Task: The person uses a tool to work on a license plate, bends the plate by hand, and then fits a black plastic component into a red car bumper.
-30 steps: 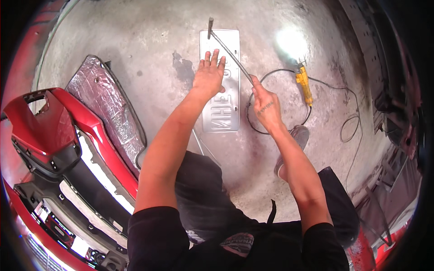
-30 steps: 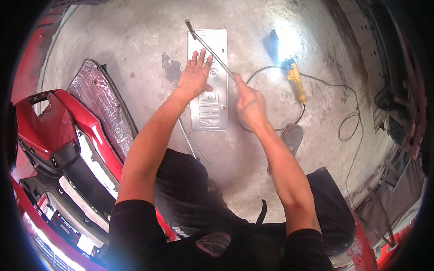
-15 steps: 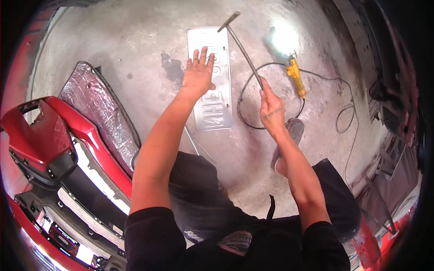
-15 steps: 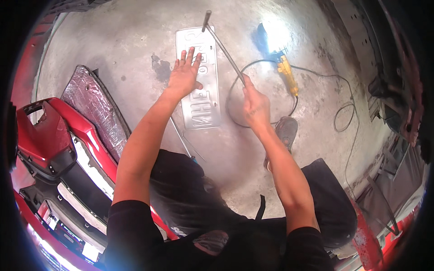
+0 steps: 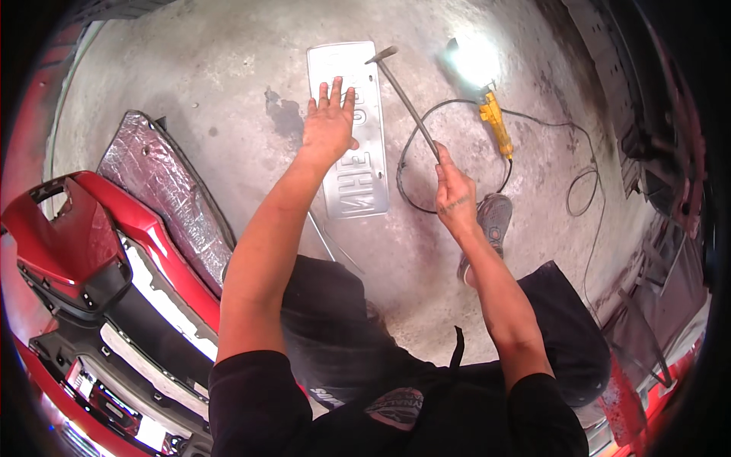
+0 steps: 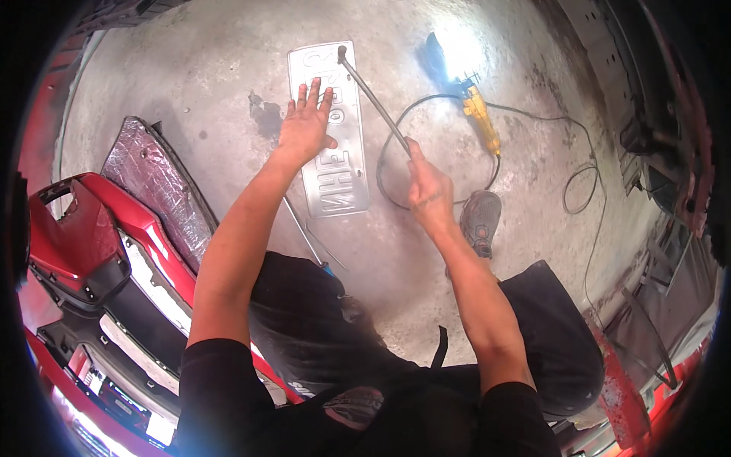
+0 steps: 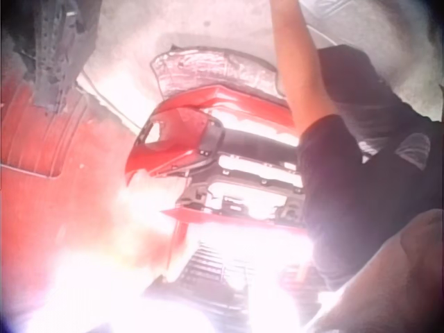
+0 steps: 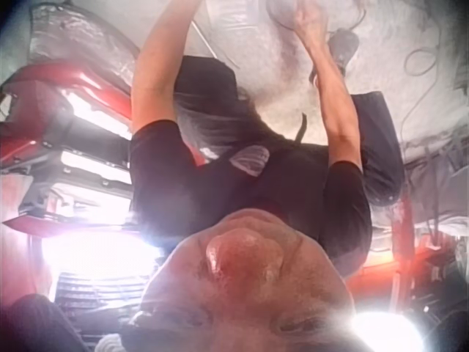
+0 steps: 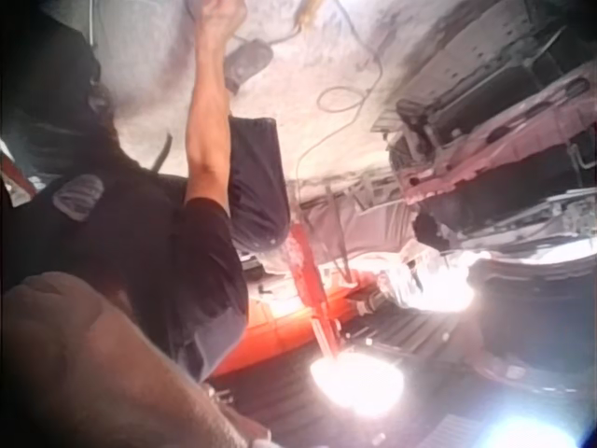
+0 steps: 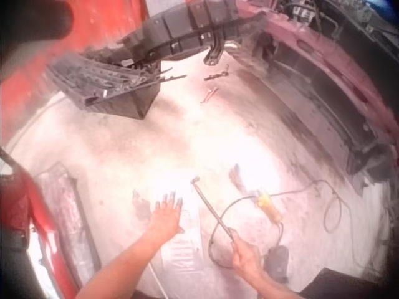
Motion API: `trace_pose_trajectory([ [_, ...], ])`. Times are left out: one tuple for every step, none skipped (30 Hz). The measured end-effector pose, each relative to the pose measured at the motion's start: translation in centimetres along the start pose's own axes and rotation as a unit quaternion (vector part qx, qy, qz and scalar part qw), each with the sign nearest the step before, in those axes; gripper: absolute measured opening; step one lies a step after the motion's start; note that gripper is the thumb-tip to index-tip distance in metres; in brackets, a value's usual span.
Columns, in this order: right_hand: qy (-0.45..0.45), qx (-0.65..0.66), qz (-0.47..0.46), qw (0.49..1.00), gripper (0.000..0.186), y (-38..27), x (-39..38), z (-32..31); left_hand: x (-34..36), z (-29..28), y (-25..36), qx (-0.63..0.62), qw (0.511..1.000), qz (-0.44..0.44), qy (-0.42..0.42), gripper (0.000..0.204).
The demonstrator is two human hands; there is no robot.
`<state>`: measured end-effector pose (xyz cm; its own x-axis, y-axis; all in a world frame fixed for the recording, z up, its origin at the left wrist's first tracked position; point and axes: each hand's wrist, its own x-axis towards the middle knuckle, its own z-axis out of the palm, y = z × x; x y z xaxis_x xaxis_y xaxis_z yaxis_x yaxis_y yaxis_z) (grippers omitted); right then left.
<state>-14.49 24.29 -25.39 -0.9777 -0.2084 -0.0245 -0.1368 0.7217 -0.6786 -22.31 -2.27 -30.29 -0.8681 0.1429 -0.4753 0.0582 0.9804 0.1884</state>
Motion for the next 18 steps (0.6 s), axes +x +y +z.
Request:
trace_pose_trajectory([
  [0.000, 0.000, 0.000, 1.000, 0.048, 0.3, 0.0, 0.1, 0.0, 0.0, 0.0, 0.000, 1.000, 0.000, 0.000, 0.119],
  [-0.031, -0.023, 0.029, 0.999, 0.047, 0.6, 0.3, 0.1, 0.0, -0.1, 0.0, -0.001, 1.000, -0.002, -0.001, 0.119],
  [-0.063, -0.047, 0.058, 0.995, 0.046, 0.9, 0.4, 0.2, 0.1, -0.1, 0.0, -0.002, 1.000, -0.005, -0.001, 0.119],
  [-0.061, -0.047, 0.058, 0.995, 0.046, 1.1, 0.4, 0.2, 0.3, -0.2, 0.0, -0.001, 1.000, -0.004, 0.000, 0.119],
  [-0.032, -0.024, 0.041, 0.998, 0.046, 0.9, 0.3, 0.1, 0.2, 0.0, -0.1, 0.000, 1.000, 0.000, 0.005, 0.119],
  [-0.002, -0.001, 0.025, 1.000, 0.046, 0.7, 0.2, 0.1, 0.1, 0.2, -0.1, 0.001, 1.000, 0.004, 0.010, 0.119],
  [-0.004, 0.001, 0.026, 1.000, 0.046, 0.9, 0.1, 0.2, -0.1, 0.4, -0.2, 0.001, 1.000, 0.003, 0.007, 0.119],
  [-0.022, -0.017, 0.036, 0.999, 0.045, 1.1, 0.2, 0.2, 0.0, 0.3, -0.3, 0.000, 1.000, 0.002, 0.006, 0.119],
  [-0.040, -0.035, 0.047, 0.997, 0.045, 1.3, 0.3, 0.2, 0.1, 0.2, -0.2, -0.001, 1.000, 0.001, 0.004, 0.119],
  [-0.039, -0.035, 0.047, 0.997, 0.045, 1.4, 0.2, 0.1, 0.0, 0.2, -0.2, -0.001, 1.000, 0.002, 0.004, 0.119],
  [-0.039, -0.031, 0.050, 0.997, 0.044, 1.1, 0.2, -0.1, -0.2, 0.2, -0.2, -0.002, 1.000, 0.001, -0.003, 0.118],
  [-0.040, -0.026, 0.053, 0.997, 0.044, 1.0, 0.3, -0.1, -0.4, 0.2, -0.2, -0.003, 1.000, 0.000, -0.011, 0.118],
  [-0.041, -0.024, 0.052, 0.998, 0.044, 1.1, 0.3, 0.0, -0.3, 0.1, -0.2, -0.002, 1.000, -0.001, -0.011, 0.118],
  [-0.026, -0.027, 0.041, 0.998, 0.043, 1.1, 0.3, 0.1, -0.1, 0.0, -0.3, -0.007, 1.000, 0.004, 0.000, 0.117],
  [-0.010, -0.029, 0.030, 0.999, 0.043, 1.1, 0.3, 0.1, -0.1, -0.1, -0.3, -0.012, 1.000, 0.010, 0.012, 0.117],
  [-0.011, -0.027, 0.029, 0.999, 0.043, 1.1, 0.2, 0.1, -0.3, 0.0, -0.2, -0.011, 1.000, 0.008, 0.011, 0.117],
  [-0.033, -0.039, 0.046, 0.998, 0.043, 1.0, 0.4, 0.1, -0.3, 0.1, -0.2, -0.005, 1.000, 0.008, 0.014, 0.114],
  [-0.054, -0.051, 0.062, 0.995, 0.044, 0.8, 0.5, 0.2, -0.4, 0.2, -0.2, 0.001, 1.000, 0.007, 0.018, 0.111],
])
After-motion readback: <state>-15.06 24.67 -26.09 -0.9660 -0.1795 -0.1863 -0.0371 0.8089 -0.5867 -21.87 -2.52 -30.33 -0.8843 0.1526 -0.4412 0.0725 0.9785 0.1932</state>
